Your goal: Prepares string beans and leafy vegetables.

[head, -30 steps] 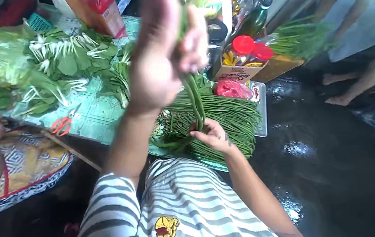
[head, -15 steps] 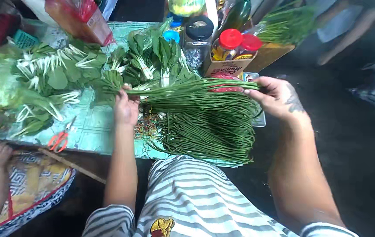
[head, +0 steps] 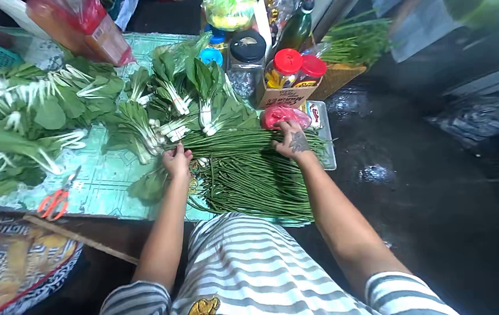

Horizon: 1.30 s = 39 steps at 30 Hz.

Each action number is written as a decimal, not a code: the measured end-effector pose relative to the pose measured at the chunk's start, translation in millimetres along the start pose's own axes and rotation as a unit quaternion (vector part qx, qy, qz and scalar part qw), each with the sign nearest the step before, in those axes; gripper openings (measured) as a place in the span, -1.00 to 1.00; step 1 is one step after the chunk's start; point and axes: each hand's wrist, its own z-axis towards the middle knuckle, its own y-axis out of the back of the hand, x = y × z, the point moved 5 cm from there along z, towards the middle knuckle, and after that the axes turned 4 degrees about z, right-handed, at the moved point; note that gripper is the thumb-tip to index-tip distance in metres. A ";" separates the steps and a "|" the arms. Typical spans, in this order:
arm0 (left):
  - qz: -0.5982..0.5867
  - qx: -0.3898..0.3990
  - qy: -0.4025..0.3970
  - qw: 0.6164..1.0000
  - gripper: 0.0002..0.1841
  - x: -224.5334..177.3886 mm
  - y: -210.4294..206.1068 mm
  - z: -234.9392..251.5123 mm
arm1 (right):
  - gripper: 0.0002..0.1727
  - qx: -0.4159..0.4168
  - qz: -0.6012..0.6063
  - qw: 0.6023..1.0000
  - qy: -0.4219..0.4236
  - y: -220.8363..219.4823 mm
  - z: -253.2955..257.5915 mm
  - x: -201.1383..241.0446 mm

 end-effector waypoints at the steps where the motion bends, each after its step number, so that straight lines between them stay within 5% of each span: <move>1: 0.002 0.000 0.000 1.000 -0.56 1.0 1.2 0.3 | -0.27 0.005 0.008 1.000 0.019 -1.5 3.8 12.1; 11: -0.016 0.034 0.140 0.989 -0.25 27.0 2.5 -8.3 | -0.31 0.058 0.052 0.989 0.124 -46.5 30.7 102.1; 16: 0.014 0.121 0.162 0.979 -0.21 34.1 -3.6 -6.7 | 0.19 0.139 -0.009 0.990 0.026 -71.7 35.2 106.2; 26: 0.002 0.080 0.246 0.966 -0.10 28.8 -13.5 -10.5 | 0.36 0.172 -0.067 0.983 0.020 -79.0 37.2 96.0; 39: -0.047 0.131 0.221 0.965 -0.20 36.4 0.6 -10.9 | -0.25 -0.069 0.057 0.995 0.043 -52.3 -111.9 71.5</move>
